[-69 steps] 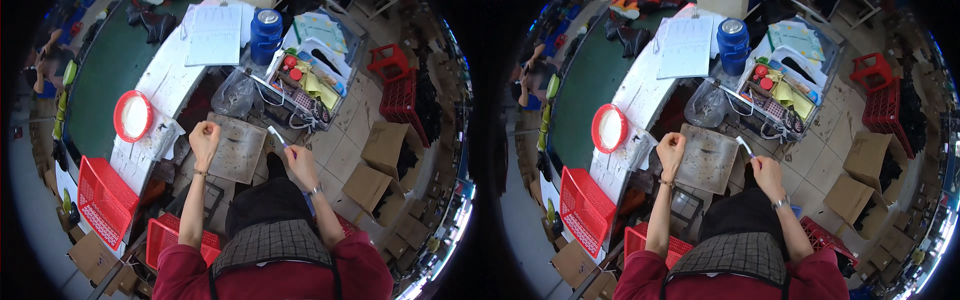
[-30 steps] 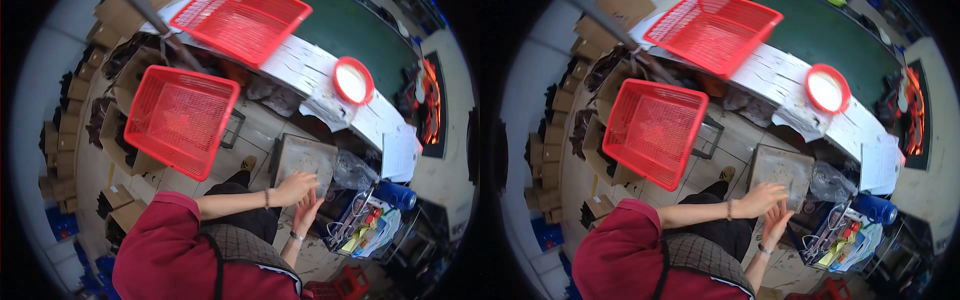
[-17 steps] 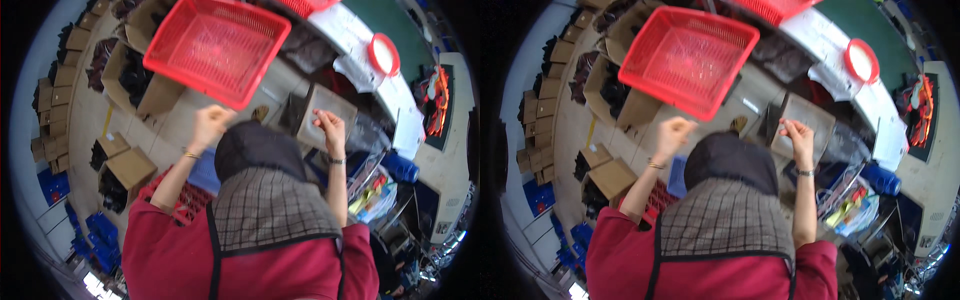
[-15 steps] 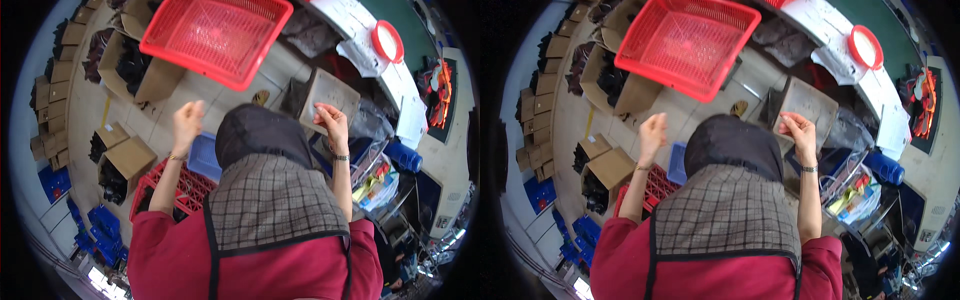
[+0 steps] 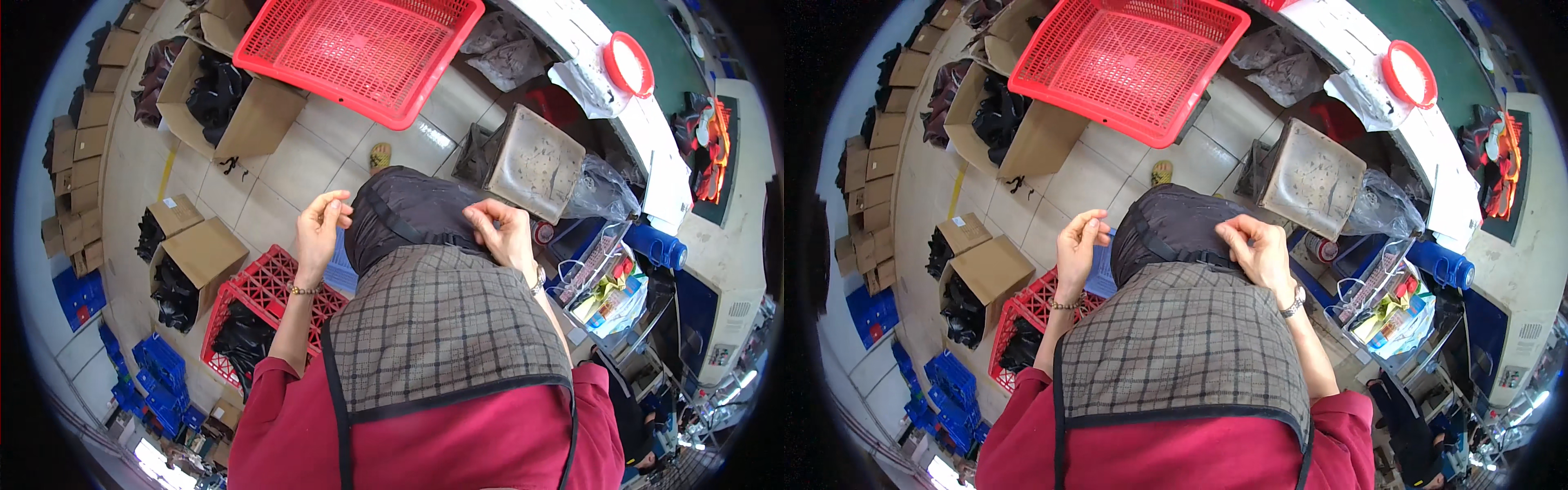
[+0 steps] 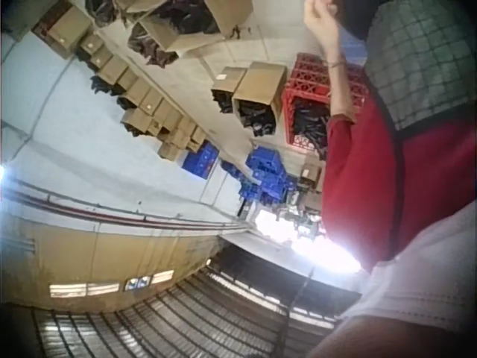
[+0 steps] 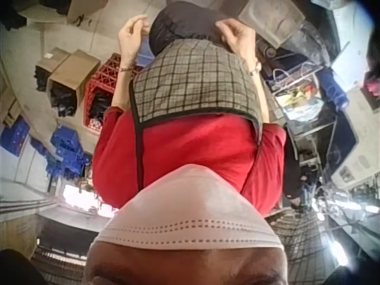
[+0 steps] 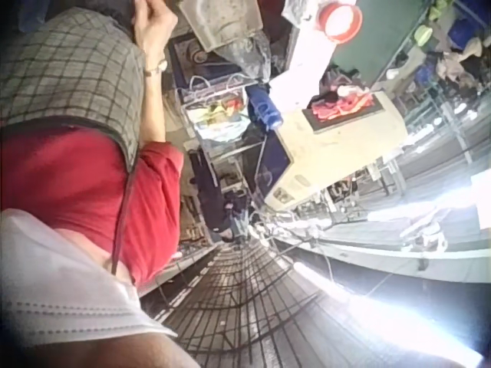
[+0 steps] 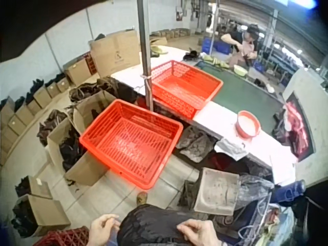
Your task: The person applies white adhesive to the edges of black boot uppers using a toothbrush. They handle the boots one at a time, dipping the brush into a red bowl of glue and spreading it along the seams. The person then places the treated boots into a blue basket and later moves them to cardboard boxes.
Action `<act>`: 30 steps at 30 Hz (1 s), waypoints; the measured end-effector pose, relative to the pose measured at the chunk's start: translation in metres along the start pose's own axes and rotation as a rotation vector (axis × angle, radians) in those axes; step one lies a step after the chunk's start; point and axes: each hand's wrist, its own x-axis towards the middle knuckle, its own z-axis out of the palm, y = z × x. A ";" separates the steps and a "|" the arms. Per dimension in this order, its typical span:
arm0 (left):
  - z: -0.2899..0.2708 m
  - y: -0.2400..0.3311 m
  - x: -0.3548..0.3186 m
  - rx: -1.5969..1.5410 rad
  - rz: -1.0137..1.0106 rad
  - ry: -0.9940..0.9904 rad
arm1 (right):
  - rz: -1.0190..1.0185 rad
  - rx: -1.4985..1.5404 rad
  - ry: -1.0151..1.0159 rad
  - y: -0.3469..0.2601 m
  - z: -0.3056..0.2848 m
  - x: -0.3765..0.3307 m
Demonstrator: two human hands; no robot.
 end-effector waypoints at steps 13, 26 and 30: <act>0.019 0.117 0.096 -0.405 0.217 -0.145 | -0.416 0.342 -0.095 -0.091 0.075 0.053; 0.011 0.178 0.220 -0.013 0.927 0.032 | -1.003 0.277 0.329 -0.251 0.150 0.154; 0.035 0.190 0.207 -0.279 0.708 -0.338 | -0.815 0.487 0.378 -0.244 0.114 0.157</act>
